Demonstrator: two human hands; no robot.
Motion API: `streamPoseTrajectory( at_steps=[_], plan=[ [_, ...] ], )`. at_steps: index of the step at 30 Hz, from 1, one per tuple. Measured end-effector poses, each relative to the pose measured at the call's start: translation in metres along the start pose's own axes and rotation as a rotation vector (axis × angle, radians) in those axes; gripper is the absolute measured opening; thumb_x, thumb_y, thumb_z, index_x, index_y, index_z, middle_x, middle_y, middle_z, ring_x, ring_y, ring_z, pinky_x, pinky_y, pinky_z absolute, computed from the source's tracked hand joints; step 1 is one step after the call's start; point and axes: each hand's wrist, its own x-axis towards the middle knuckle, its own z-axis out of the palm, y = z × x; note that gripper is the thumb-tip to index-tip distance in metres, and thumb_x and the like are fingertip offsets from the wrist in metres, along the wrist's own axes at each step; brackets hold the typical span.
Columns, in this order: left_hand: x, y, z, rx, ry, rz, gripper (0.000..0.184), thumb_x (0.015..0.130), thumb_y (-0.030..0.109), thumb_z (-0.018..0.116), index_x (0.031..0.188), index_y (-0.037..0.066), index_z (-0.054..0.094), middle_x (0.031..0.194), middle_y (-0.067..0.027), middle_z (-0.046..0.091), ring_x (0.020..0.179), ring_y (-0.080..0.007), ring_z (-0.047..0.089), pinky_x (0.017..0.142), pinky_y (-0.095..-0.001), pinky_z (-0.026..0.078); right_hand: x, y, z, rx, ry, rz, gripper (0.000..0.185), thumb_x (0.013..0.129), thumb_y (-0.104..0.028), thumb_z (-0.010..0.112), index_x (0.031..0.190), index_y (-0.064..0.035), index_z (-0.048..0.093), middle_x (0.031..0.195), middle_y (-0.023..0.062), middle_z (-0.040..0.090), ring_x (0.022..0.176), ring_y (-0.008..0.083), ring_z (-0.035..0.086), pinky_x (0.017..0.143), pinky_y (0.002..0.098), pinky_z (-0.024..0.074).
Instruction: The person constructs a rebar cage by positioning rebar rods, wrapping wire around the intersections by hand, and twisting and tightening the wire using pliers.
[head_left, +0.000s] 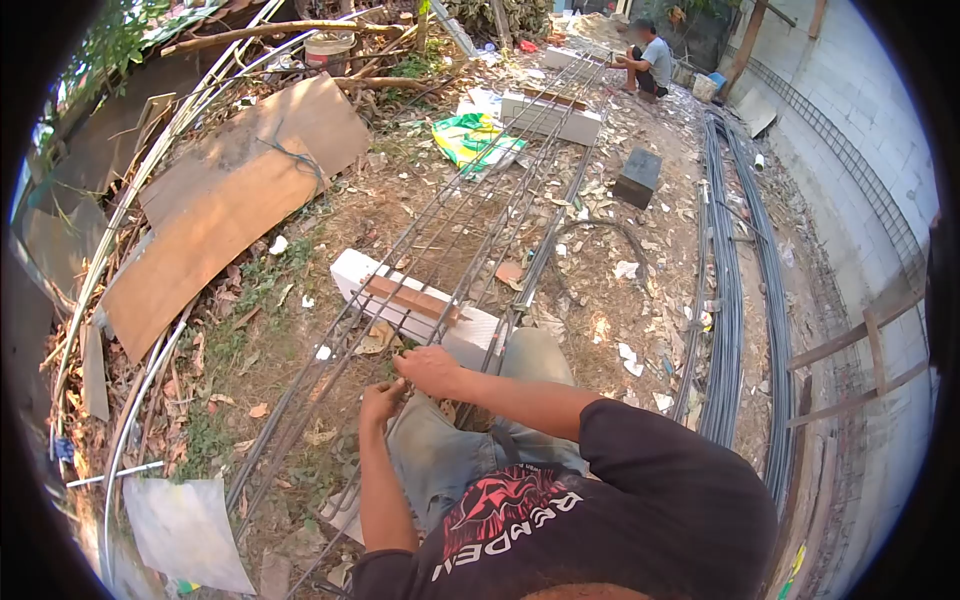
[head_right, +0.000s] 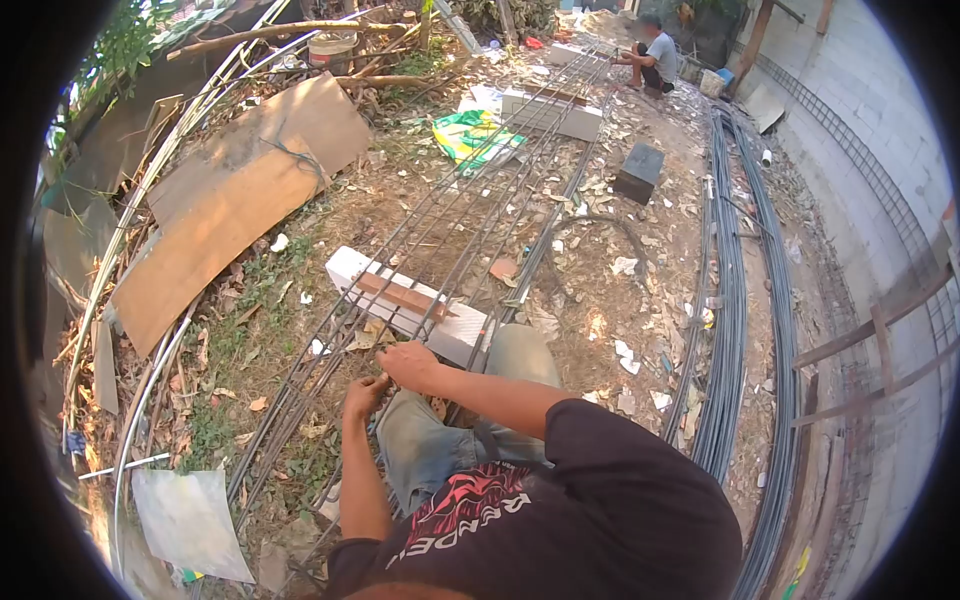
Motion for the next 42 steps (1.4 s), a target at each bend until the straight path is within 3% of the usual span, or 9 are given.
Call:
streamPoseTrajectory(
  at_steps=[5, 12, 14, 18, 21, 22, 34, 38, 42],
  plan=[
    [0.01, -0.009, -0.003, 0.064, 0.028, -0.005, 0.029, 0.095, 0.03, 0.077, 0.089, 0.002, 0.076, 0.071, -0.0038, 0.068, 0.053, -0.0099, 0.055, 0.046, -0.0246, 0.039, -0.014, -0.006, 0.019, 0.121, -0.128, 0.405, 0.016, 0.087, -0.012, 0.064, 0.094, -0.0008, 0.073, 0.083, 0.0198, 0.074, 0.072, 0.0369, 0.072, 0.065, 0.0463, 0.0579],
    [-0.002, 0.006, 0.0, 0.029, -0.002, -0.054, 0.04, 0.094, 0.04, 0.078, 0.089, 0.001, 0.074, 0.072, -0.0054, 0.069, 0.056, -0.0106, 0.059, 0.048, -0.0257, 0.042, -0.014, 0.024, -0.025, 1.225, -0.513, 0.606, 0.047, 0.103, -0.04, 0.06, 0.105, 0.0039, 0.075, 0.093, 0.0138, 0.077, 0.073, 0.0188, 0.073, 0.059, 0.0349, 0.0589],
    [-0.006, 0.017, 0.005, 0.033, 0.052, -0.089, 0.046, 0.094, 0.045, 0.076, 0.088, -0.001, 0.073, 0.073, -0.0072, 0.069, 0.057, -0.0119, 0.062, 0.048, -0.0265, 0.044, -0.024, 0.049, -0.023, 1.094, -0.254, 0.634, 0.047, 0.102, -0.042, 0.062, 0.106, 0.0026, 0.076, 0.09, 0.0152, 0.077, 0.077, 0.025, 0.074, 0.069, 0.0419, 0.0608],
    [0.016, 0.003, 0.003, 0.11, 0.091, -0.024, 0.056, 0.094, 0.051, 0.073, 0.086, -0.004, 0.071, 0.072, -0.0108, 0.07, 0.058, -0.016, 0.066, 0.049, -0.0297, 0.048, -0.059, 0.089, -0.006, 0.175, 0.448, 1.139, 0.08, 0.088, -0.05, 0.076, 0.147, -0.0012, 0.051, 0.148, 0.0261, 0.052, 0.142, 0.0398, 0.047, 0.113, 0.0524, 0.041],
    [0.015, 0.005, 0.004, 0.144, 0.086, -0.011, 0.057, 0.094, 0.051, 0.073, 0.086, -0.005, 0.071, 0.073, -0.0111, 0.069, 0.057, -0.0172, 0.065, 0.049, -0.0306, 0.047, -0.08, 0.095, 0.014, 0.111, 0.217, 1.191, 0.105, 0.082, -0.055, 0.079, 0.158, -0.0026, 0.03, 0.165, 0.0269, 0.025, 0.15, 0.043, 0.028, 0.122, 0.0546, 0.0273],
    [0.012, 0.007, 0.003, 0.161, 0.086, -0.015, 0.057, 0.094, 0.051, 0.074, 0.086, -0.005, 0.071, 0.074, -0.0111, 0.069, 0.057, -0.0175, 0.065, 0.049, -0.0308, 0.047, -0.082, 0.094, 0.022, 0.061, 0.176, 1.177, 0.11, 0.078, -0.046, 0.085, 0.16, -0.003, 0.025, 0.158, 0.0285, 0.032, 0.146, 0.0448, 0.035, 0.12, 0.0529, 0.0344],
    [-0.001, 0.015, 0.009, 0.109, 0.109, -0.017, 0.052, 0.095, 0.048, 0.073, 0.083, -0.003, 0.072, 0.071, -0.0096, 0.068, 0.057, -0.0156, 0.064, 0.048, -0.0295, 0.045, -0.095, 0.125, 0.043, 0.055, 0.236, 1.185, 0.048, 0.083, -0.008, 0.068, 0.127, 0.0051, 0.053, 0.136, 0.0276, 0.051, 0.124, 0.0399, 0.054, 0.095, 0.0455, 0.056],
    [-0.005, 0.018, 0.013, 0.134, 0.136, -0.015, 0.051, 0.095, 0.047, 0.073, 0.083, -0.002, 0.073, 0.069, -0.0093, 0.069, 0.055, -0.0145, 0.062, 0.048, -0.0294, 0.044, -0.137, 0.173, 0.01, 1.691, 0.423, 1.207, 0.024, 0.096, -0.013, 0.059, 0.117, -0.0028, 0.054, 0.103, 0.0143, 0.066, 0.084, 0.0265, 0.069, 0.065, 0.0399, 0.0582],
    [0.0, 0.016, 0.01, 0.103, 0.124, -0.019, 0.048, 0.096, 0.045, 0.073, 0.086, -0.002, 0.073, 0.069, -0.0089, 0.069, 0.055, -0.0143, 0.062, 0.048, -0.0285, 0.044, -0.165, 0.097, -0.076, 1.781, 0.476, 0.945, 0.02, 0.094, -0.006, 0.06, 0.113, -0.0024, 0.056, 0.107, 0.0148, 0.066, 0.084, 0.0249, 0.071, 0.065, 0.0407, 0.0612]
  ],
)
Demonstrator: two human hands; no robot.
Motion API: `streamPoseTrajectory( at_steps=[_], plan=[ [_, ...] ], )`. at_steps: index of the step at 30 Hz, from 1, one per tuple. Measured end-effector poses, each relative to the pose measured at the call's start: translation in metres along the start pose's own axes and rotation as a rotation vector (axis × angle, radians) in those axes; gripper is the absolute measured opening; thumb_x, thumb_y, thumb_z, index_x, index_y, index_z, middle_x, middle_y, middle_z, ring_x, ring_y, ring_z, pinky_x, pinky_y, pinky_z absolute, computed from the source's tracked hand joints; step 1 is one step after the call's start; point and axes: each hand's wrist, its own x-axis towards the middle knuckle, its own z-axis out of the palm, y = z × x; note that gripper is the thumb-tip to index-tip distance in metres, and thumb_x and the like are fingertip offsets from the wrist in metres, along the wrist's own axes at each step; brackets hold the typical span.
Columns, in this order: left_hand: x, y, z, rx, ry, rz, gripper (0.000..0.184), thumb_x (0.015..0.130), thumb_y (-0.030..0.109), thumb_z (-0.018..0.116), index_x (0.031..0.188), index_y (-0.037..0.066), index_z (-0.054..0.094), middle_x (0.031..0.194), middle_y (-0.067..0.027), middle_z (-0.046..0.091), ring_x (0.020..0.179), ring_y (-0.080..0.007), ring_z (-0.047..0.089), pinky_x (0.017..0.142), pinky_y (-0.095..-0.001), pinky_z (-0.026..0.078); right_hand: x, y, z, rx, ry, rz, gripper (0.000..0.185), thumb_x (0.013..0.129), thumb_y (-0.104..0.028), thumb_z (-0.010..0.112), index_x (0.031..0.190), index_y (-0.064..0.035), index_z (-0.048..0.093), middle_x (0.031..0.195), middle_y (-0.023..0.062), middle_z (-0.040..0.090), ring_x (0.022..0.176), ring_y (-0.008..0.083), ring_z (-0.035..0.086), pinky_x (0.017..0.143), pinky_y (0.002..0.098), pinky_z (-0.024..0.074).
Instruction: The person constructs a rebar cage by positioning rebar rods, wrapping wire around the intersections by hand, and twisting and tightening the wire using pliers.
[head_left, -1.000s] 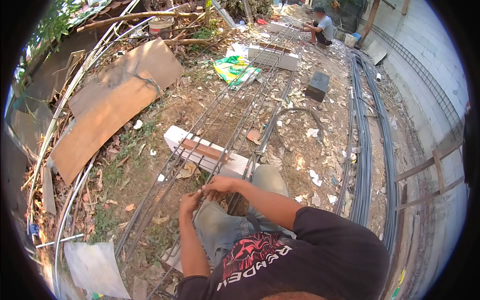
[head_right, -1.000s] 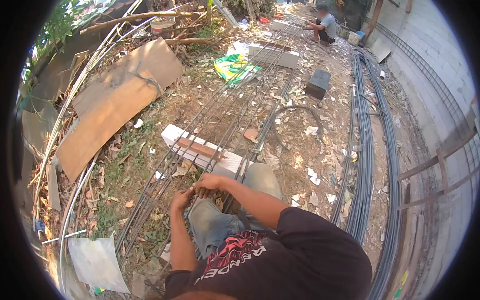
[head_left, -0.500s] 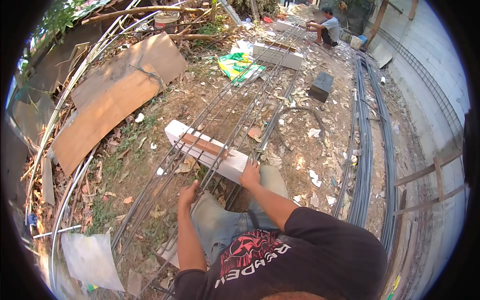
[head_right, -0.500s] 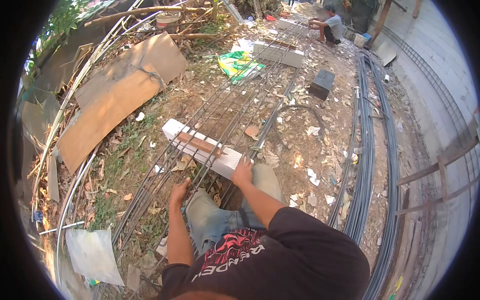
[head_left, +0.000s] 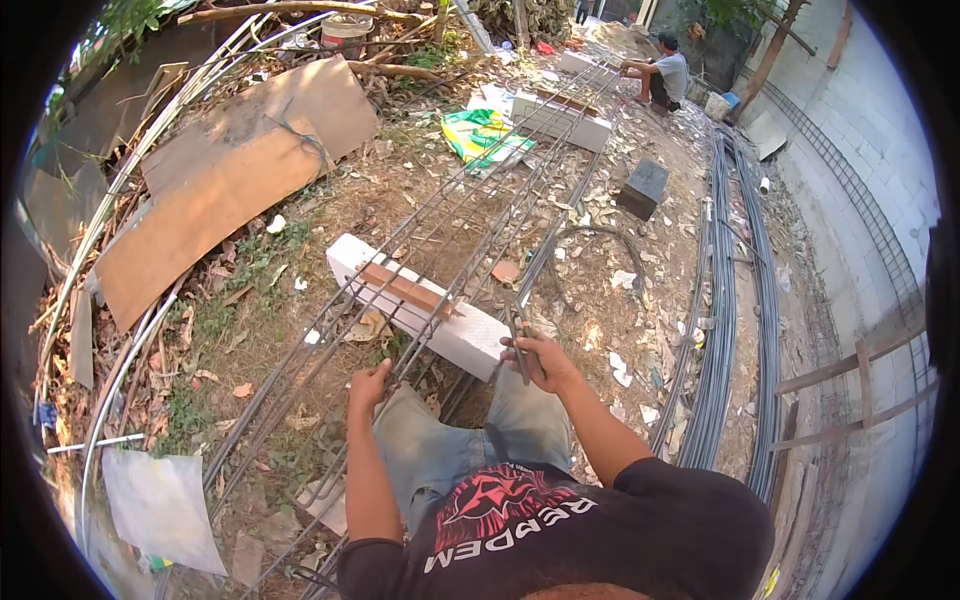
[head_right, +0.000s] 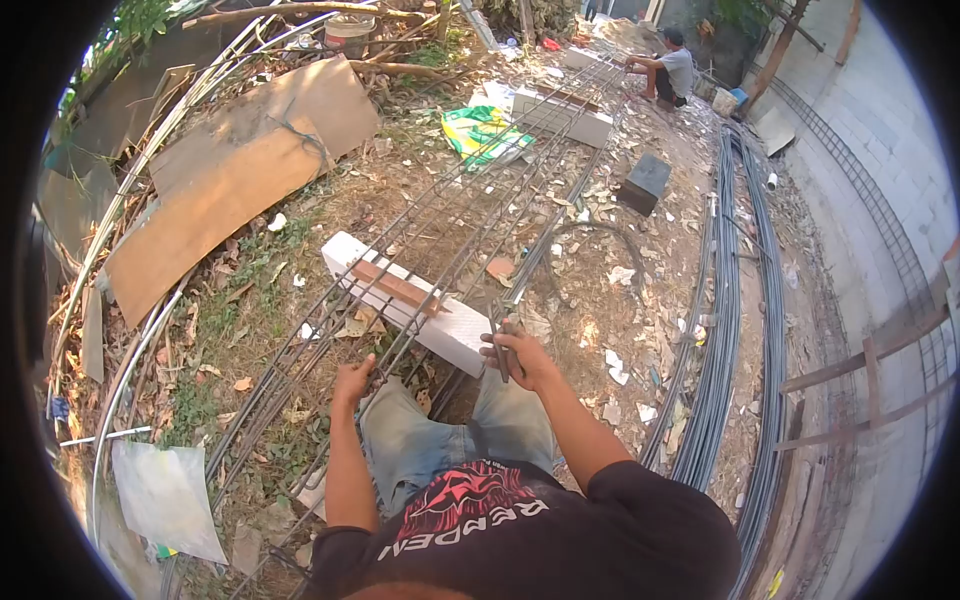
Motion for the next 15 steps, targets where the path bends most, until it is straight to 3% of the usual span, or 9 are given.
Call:
streamPoseTrajectory(
  at_steps=[5, 6, 9, 10, 11, 12, 15],
  plan=[
    [0.002, -0.005, 0.0, -0.065, -0.042, 0.012, 0.049, 0.095, 0.046, 0.074, 0.086, -0.003, 0.073, 0.068, -0.0082, 0.068, 0.055, -0.0151, 0.063, 0.048, -0.0286, 0.045, -0.026, -0.003, 0.008, -0.558, -0.277, -0.019, 0.023, 0.092, -0.001, 0.066, 0.113, -0.0044, 0.058, 0.115, 0.015, 0.063, 0.086, 0.0253, 0.074, 0.07, 0.0398, 0.0646],
    [0.003, -0.003, 0.0, -0.072, -0.046, 0.002, 0.05, 0.095, 0.047, 0.074, 0.086, -0.003, 0.074, 0.068, -0.0081, 0.068, 0.055, -0.0152, 0.063, 0.048, -0.0288, 0.045, -0.03, 0.002, 0.014, -0.66, -0.292, -0.071, 0.022, 0.089, 0.0, 0.063, 0.11, -0.0059, 0.06, 0.112, 0.0145, 0.066, 0.093, 0.0275, 0.073, 0.075, 0.042, 0.0629],
    [0.015, -0.017, 0.001, -0.074, -0.004, 0.008, 0.053, 0.094, 0.05, 0.074, 0.084, -0.002, 0.074, 0.067, -0.0076, 0.068, 0.055, -0.0152, 0.063, 0.048, -0.0289, 0.045, -0.046, 0.002, 0.036, -1.743, -0.233, -0.67, 0.022, 0.085, 0.001, 0.059, 0.106, -0.0051, 0.064, 0.109, 0.0127, 0.067, 0.1, 0.03, 0.07, 0.082, 0.0433, 0.0593],
    [0.01, -0.013, 0.002, -0.074, 0.011, 0.029, 0.056, 0.094, 0.053, 0.072, 0.082, -0.002, 0.074, 0.065, -0.0075, 0.067, 0.056, -0.0155, 0.063, 0.049, -0.0301, 0.045, -0.055, -0.004, 0.057, -1.874, -0.183, -0.604, 0.024, 0.082, -0.001, 0.057, 0.103, -0.0054, 0.068, 0.11, 0.0112, 0.066, 0.105, 0.031, 0.066, 0.088, 0.0433, 0.055],
    [0.013, -0.016, 0.001, -0.03, 0.014, 0.043, 0.064, 0.095, 0.06, 0.067, 0.076, -0.001, 0.074, 0.063, -0.008, 0.066, 0.055, -0.0164, 0.062, 0.049, -0.0318, 0.044, -0.047, -0.001, 0.056, -1.93, -0.241, -0.755, 0.021, 0.085, -0.003, 0.058, 0.103, -0.0068, 0.069, 0.106, 0.0098, 0.066, 0.104, 0.0307, 0.066, 0.087, 0.0428, 0.0553],
    [0.006, -0.009, -0.001, -0.018, 0.001, 0.018, 0.071, 0.096, 0.065, 0.061, 0.071, 0.0, 0.073, 0.062, -0.0089, 0.066, 0.054, -0.0175, 0.06, 0.051, -0.0339, 0.044, -0.046, -0.005, 0.069, -2.068, -0.266, -0.726, 0.02, 0.086, -0.005, 0.059, 0.104, -0.0071, 0.069, 0.107, 0.0091, 0.066, 0.106, 0.0297, 0.065, 0.089, 0.0426, 0.0545],
    [0.019, -0.02, -0.003, -0.061, -0.052, -0.011, 0.072, 0.1, 0.061, 0.056, 0.067, -0.001, 0.073, 0.061, -0.0087, 0.067, 0.053, -0.0176, 0.058, 0.052, -0.0353, 0.044, -0.026, 0.0, 0.085, -2.238, -0.266, -0.894, 0.026, 0.091, -0.012, 0.059, 0.113, -0.0036, 0.07, 0.125, 0.0108, 0.063, 0.122, 0.0293, 0.058, 0.109, 0.0501, 0.0425]
  ],
)
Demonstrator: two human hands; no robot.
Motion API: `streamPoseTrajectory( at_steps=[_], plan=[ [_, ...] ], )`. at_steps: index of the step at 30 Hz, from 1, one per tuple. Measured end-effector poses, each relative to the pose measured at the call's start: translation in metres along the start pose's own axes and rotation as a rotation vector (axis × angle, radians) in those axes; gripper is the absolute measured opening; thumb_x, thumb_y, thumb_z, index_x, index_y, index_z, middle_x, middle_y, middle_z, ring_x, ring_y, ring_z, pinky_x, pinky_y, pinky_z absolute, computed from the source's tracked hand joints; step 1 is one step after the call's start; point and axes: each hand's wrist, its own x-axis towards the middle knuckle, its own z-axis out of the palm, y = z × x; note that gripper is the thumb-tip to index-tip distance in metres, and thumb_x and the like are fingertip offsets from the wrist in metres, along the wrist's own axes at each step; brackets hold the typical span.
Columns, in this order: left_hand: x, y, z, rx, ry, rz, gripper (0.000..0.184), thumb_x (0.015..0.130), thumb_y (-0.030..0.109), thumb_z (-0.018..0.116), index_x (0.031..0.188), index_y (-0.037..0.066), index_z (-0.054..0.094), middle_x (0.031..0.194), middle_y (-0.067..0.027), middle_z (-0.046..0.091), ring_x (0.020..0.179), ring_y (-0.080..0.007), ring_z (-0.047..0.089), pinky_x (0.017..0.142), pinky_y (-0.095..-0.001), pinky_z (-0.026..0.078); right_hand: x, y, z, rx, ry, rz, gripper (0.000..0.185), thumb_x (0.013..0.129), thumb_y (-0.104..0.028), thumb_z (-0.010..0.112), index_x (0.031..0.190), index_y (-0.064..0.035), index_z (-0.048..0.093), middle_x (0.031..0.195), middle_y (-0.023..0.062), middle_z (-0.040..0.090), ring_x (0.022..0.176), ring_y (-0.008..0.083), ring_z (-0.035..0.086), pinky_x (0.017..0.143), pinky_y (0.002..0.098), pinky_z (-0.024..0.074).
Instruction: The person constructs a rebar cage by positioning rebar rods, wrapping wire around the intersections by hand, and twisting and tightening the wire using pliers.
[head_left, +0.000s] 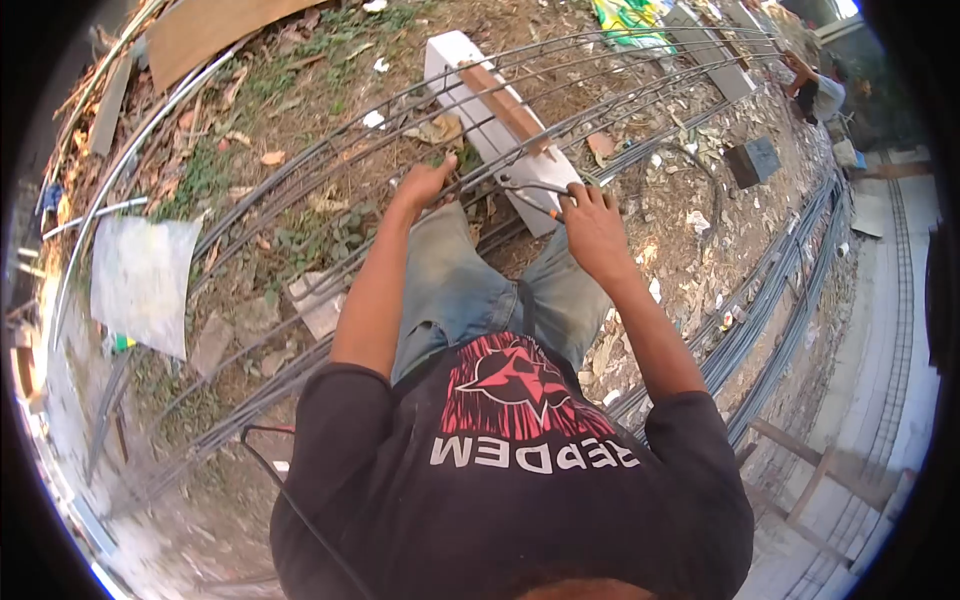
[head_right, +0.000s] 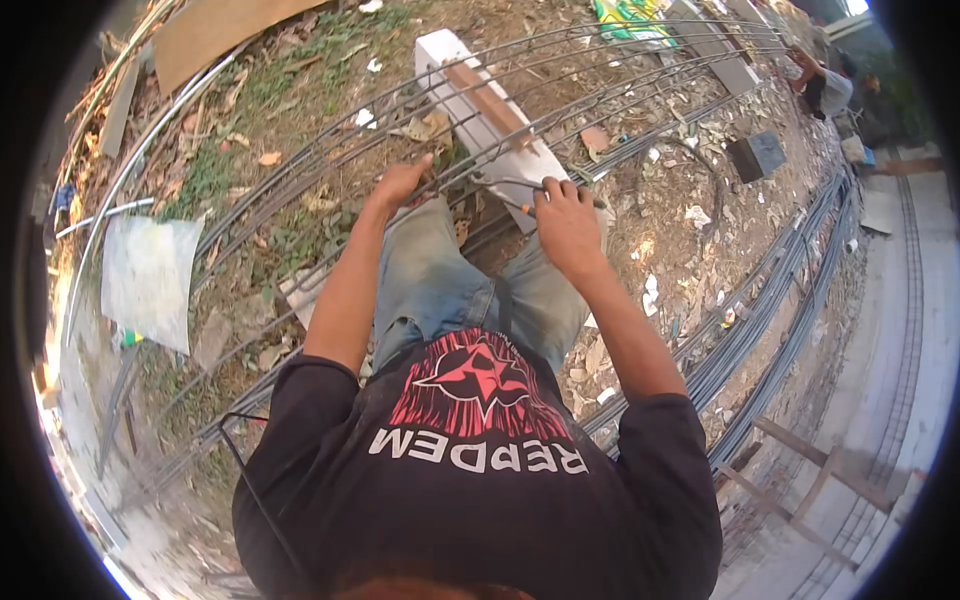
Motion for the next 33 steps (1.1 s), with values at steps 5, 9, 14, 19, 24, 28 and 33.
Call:
streamPoseTrajectory(
  at_steps=[5, 9, 14, 19, 24, 28, 33],
  plan=[
    [0.006, -0.002, 0.003, 0.094, 0.075, 0.009, 0.073, 0.098, 0.063, 0.057, 0.068, -0.001, 0.073, 0.064, -0.0103, 0.07, 0.05, -0.0165, 0.057, 0.051, -0.0355, 0.044, 0.033, -0.008, 0.021, -0.263, 0.039, -0.125, 0.036, 0.098, -0.017, 0.055, 0.129, -0.0002, 0.063, 0.151, 0.0151, 0.048, 0.145, 0.0321, 0.04, 0.122, 0.0589, 0.0239],
    [0.004, -0.001, 0.0, 0.09, 0.055, 0.018, 0.073, 0.096, 0.064, 0.059, 0.069, -0.001, 0.073, 0.064, -0.0105, 0.071, 0.049, -0.0164, 0.058, 0.05, -0.0362, 0.044, 0.042, -0.023, 0.029, -0.304, 0.042, -0.205, 0.039, 0.1, -0.022, 0.053, 0.132, -0.0003, 0.06, 0.16, 0.0158, 0.04, 0.153, 0.0324, 0.03, 0.125, 0.0635, 0.0124],
    [0.006, -0.004, 0.0, 0.083, 0.055, 0.036, 0.073, 0.095, 0.065, 0.06, 0.066, -0.001, 0.073, 0.06, -0.0112, 0.068, 0.048, -0.0184, 0.058, 0.049, -0.0375, 0.043, 0.041, -0.035, 0.031, -0.372, 0.043, -0.156, 0.041, 0.102, -0.026, 0.051, 0.134, -0.0026, 0.059, 0.164, 0.014, 0.035, 0.155, 0.031, 0.026, 0.125, 0.066, 0.0069],
    [0.014, -0.01, 0.002, 0.132, 0.078, 0.06, 0.078, 0.094, 0.068, 0.058, 0.06, -0.001, 0.072, 0.054, -0.011, 0.062, 0.047, -0.0206, 0.058, 0.049, -0.0393, 0.044, 0.049, -0.031, 0.027, -0.364, 0.057, -0.143, 0.044, 0.098, -0.015, 0.051, 0.14, -0.0036, 0.058, 0.164, 0.0135, 0.034, 0.156, 0.0304, 0.024, 0.126, 0.0643, 0.007],
    [0.013, -0.009, 0.002, 0.159, 0.081, 0.077, 0.08, 0.094, 0.069, 0.057, 0.061, -0.002, 0.072, 0.054, -0.0112, 0.063, 0.046, -0.0216, 0.058, 0.05, -0.0401, 0.045, 0.063, -0.038, 0.0, -0.412, 0.064, -0.251, 0.037, 0.095, -0.014, 0.056, 0.13, -0.005, 0.063, 0.152, 0.0122, 0.047, 0.147, 0.0293, 0.038, 0.123, 0.0614, 0.0186],
    [0.014, -0.009, 0.002, 0.157, 0.082, 0.061, 0.081, 0.094, 0.07, 0.056, 0.06, -0.002, 0.072, 0.057, -0.0119, 0.066, 0.048, -0.0217, 0.061, 0.05, -0.0394, 0.047, 0.085, -0.039, -0.033, -0.424, -0.194, -0.316, 0.031, 0.097, -0.029, 0.064, 0.117, -0.0049, 0.068, 0.124, 0.0096, 0.066, 0.129, 0.0273, 0.056, 0.113, 0.054, 0.0403],
    [0.006, -0.002, 0.003, 0.136, 0.079, 0.014, 0.079, 0.095, 0.069, 0.056, 0.064, -0.002, 0.073, 0.062, -0.0115, 0.07, 0.051, -0.0223, 0.065, 0.053, -0.0395, 0.051, 0.097, -0.024, -0.021, -0.156, -0.247, -0.307, 0.035, 0.092, -0.034, 0.073, 0.105, -0.0017, 0.068, 0.095, 0.0131, 0.073, 0.095, 0.0294, 0.072, 0.08, 0.046, 0.0577]
  ],
)
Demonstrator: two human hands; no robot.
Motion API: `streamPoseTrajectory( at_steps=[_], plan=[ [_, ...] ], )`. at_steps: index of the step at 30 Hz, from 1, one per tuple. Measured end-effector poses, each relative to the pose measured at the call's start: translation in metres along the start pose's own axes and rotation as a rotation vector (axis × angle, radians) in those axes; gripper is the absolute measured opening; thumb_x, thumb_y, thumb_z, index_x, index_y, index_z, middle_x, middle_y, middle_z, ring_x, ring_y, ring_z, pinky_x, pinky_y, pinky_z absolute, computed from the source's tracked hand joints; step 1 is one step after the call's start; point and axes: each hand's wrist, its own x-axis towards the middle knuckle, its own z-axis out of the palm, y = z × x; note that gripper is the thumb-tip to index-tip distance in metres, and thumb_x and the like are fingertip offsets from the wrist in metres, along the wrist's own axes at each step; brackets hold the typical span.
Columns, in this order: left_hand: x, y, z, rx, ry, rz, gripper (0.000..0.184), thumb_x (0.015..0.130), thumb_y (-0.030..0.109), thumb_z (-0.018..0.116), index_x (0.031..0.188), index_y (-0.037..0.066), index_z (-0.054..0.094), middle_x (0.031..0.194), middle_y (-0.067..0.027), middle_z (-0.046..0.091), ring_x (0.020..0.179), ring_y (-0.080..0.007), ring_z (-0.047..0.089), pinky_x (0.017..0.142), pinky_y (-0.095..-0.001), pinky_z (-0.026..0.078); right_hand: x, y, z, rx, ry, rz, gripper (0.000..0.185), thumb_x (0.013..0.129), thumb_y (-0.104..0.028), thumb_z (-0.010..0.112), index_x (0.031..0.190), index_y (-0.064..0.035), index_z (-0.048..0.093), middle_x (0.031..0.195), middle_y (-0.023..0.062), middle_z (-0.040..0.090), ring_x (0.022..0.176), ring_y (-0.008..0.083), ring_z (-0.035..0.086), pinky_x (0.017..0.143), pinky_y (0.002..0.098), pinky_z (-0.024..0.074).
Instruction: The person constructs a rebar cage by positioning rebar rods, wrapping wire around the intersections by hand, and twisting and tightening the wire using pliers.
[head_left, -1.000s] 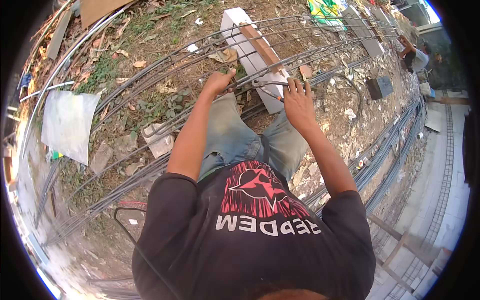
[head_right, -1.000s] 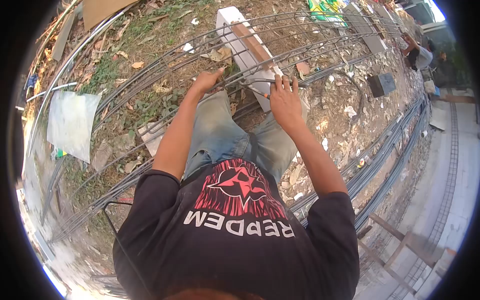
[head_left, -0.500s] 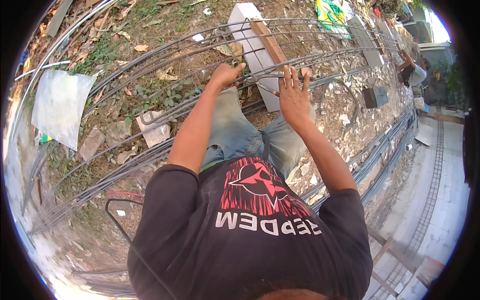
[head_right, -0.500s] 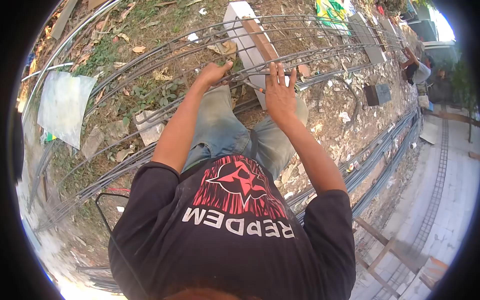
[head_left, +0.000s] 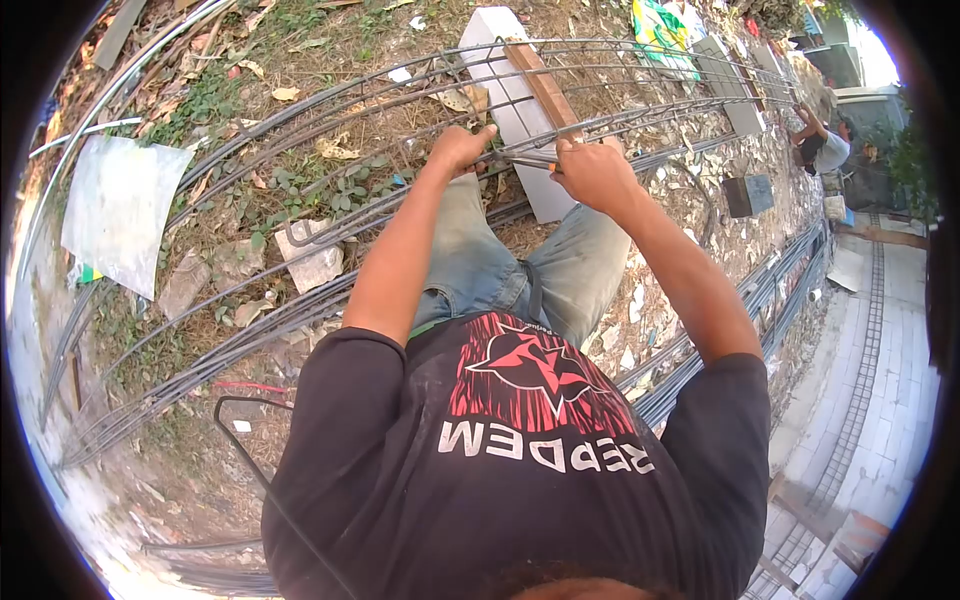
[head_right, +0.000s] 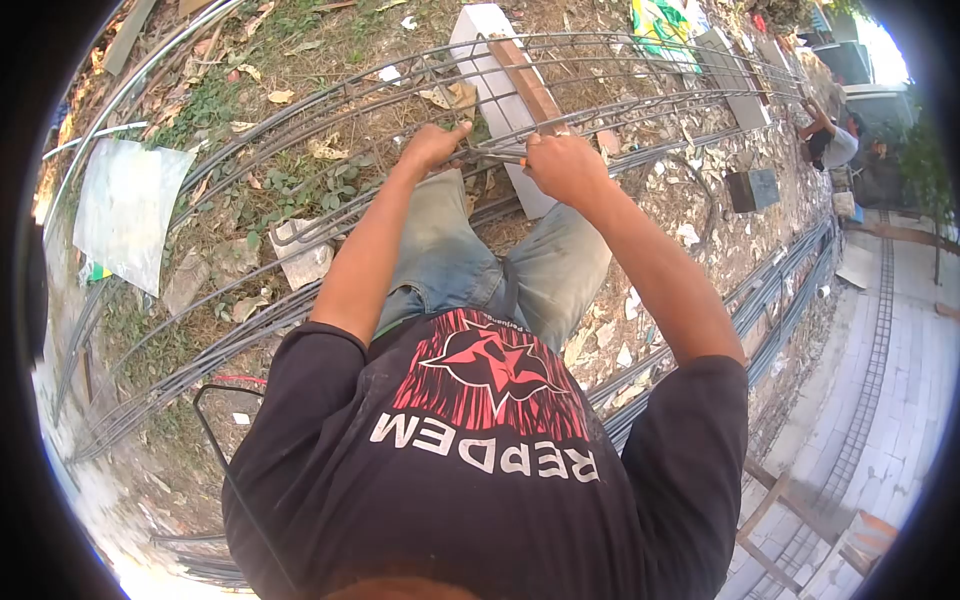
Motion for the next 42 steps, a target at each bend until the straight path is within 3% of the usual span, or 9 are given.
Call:
streamPoseTrajectory(
  at_steps=[4, 7, 11, 15, 21, 27, 33, 38, 42],
  plan=[
    [-0.008, 0.007, -0.001, 0.04, 0.04, 0.006, 0.079, 0.095, 0.068, 0.055, 0.065, -0.003, 0.072, 0.064, -0.011, 0.072, 0.055, -0.0229, 0.067, 0.056, -0.0402, 0.053, 0.007, -0.002, -0.026, 0.765, -0.646, 0.322, 0.04, 0.084, -0.03, 0.081, 0.105, 0.0006, 0.065, 0.093, 0.0185, 0.073, 0.087, 0.0326, 0.074, 0.08, 0.048, 0.0565],
    [-0.007, 0.006, -0.002, 0.027, 0.031, -0.017, 0.08, 0.096, 0.068, 0.055, 0.063, -0.003, 0.07, 0.064, -0.0115, 0.072, 0.058, -0.0232, 0.069, 0.06, -0.0404, 0.055, 0.005, -0.005, -0.031, 0.309, -0.442, 0.141, 0.046, 0.079, -0.028, 0.085, 0.107, 0.0016, 0.063, 0.096, 0.0194, 0.073, 0.084, 0.033, 0.075, 0.076, 0.0471, 0.0581],
    [-0.01, 0.01, -0.004, 0.066, 0.003, -0.032, 0.079, 0.096, 0.067, 0.054, 0.061, -0.002, 0.07, 0.065, -0.0127, 0.072, 0.062, -0.0237, 0.07, 0.064, -0.0413, 0.056, 0.001, -0.01, -0.037, -0.111, -0.049, -0.162, 0.032, 0.086, -0.011, 0.07, 0.116, -0.0004, 0.064, 0.092, 0.0183, 0.073, 0.078, 0.0353, 0.074, 0.071, 0.0491, 0.0586],
    [-0.002, 0.002, 0.001, 0.056, 0.021, 0.0, 0.08, 0.096, 0.066, 0.054, 0.061, -0.003, 0.07, 0.065, -0.013, 0.072, 0.063, -0.025, 0.071, 0.067, -0.0419, 0.057, 0.016, 0.017, -0.048, -0.376, 0.269, -0.397, 0.033, 0.09, -0.012, 0.065, 0.123, -0.0117, 0.067, 0.105, 0.005, 0.07, 0.112, 0.0224, 0.066, 0.089, 0.0408, 0.0529],
    [0.0, 0.005, 0.001, 0.051, 0.025, -0.009, 0.081, 0.096, 0.067, 0.052, 0.062, -0.005, 0.071, 0.064, -0.0146, 0.072, 0.068, -0.0275, 0.073, 0.078, -0.0418, 0.058, 0.077, 0.037, -0.064, -0.506, 0.273, -0.566, 0.03, 0.092, -0.015, 0.063, 0.121, -0.0131, 0.068, 0.112, 0.0026, 0.07, 0.115, 0.0199, 0.063, 0.102, 0.0381, 0.0441],
    [-0.01, 0.009, -0.001, 0.049, 0.018, -0.009, 0.079, 0.096, 0.065, 0.051, 0.065, -0.004, 0.074, 0.066, -0.0142, 0.073, 0.071, -0.0284, 0.073, 0.083, -0.0409, 0.058, 0.005, 0.03, -0.013, -0.043, -0.093, -0.095, 0.042, 0.102, -0.038, 0.057, 0.11, 0.0024, 0.068, 0.092, 0.017, 0.074, 0.085, 0.0324, 0.073, 0.085, 0.0519, 0.0529],
    [-0.012, 0.011, -0.003, 0.115, 0.054, -0.023, 0.075, 0.095, 0.064, 0.053, 0.067, -0.001, 0.076, 0.068, -0.0134, 0.075, 0.078, -0.0294, 0.075, 0.085, -0.0428, 0.057, 0.0, 0.019, -0.014, 0.831, -0.606, 0.317, 0.047, 0.104, -0.036, 0.056, 0.09, 0.0085, 0.064, 0.065, 0.0138, 0.066, 0.051, 0.0248, 0.067, 0.049, 0.0399, 0.0547],
    [-0.02, 0.017, -0.002, 0.11, 0.095, -0.063, 0.071, 0.094, 0.064, 0.057, 0.066, 0.001, 0.074, 0.068, -0.0115, 0.074, 0.077, -0.0334, 0.074, 0.085, -0.0451, 0.058, -0.019, -0.007, -0.002, 0.859, -0.496, 0.334, 0.045, 0.102, -0.035, 0.063, 0.086, 0.007, 0.062, 0.065, 0.0138, 0.066, 0.047, 0.0224, 0.066, 0.041, 0.0356, 0.051],
    [-0.057, 0.025, 0.008, 0.34, 0.408, 0.21, 0.05, 0.094, 0.05, 0.064, 0.096, 0.001, 0.072, 0.107, -0.0172, 0.073, 0.107, -0.0325, 0.067, 0.096, -0.0475, 0.05, -0.023, -0.004, 0.015, 0.707, -0.326, 0.269, 0.039, 0.095, -0.032, 0.073, 0.089, 0.0053, 0.065, 0.071, 0.0167, 0.07, 0.049, 0.0243, 0.067, 0.044, 0.0377, 0.0528]
  ],
)
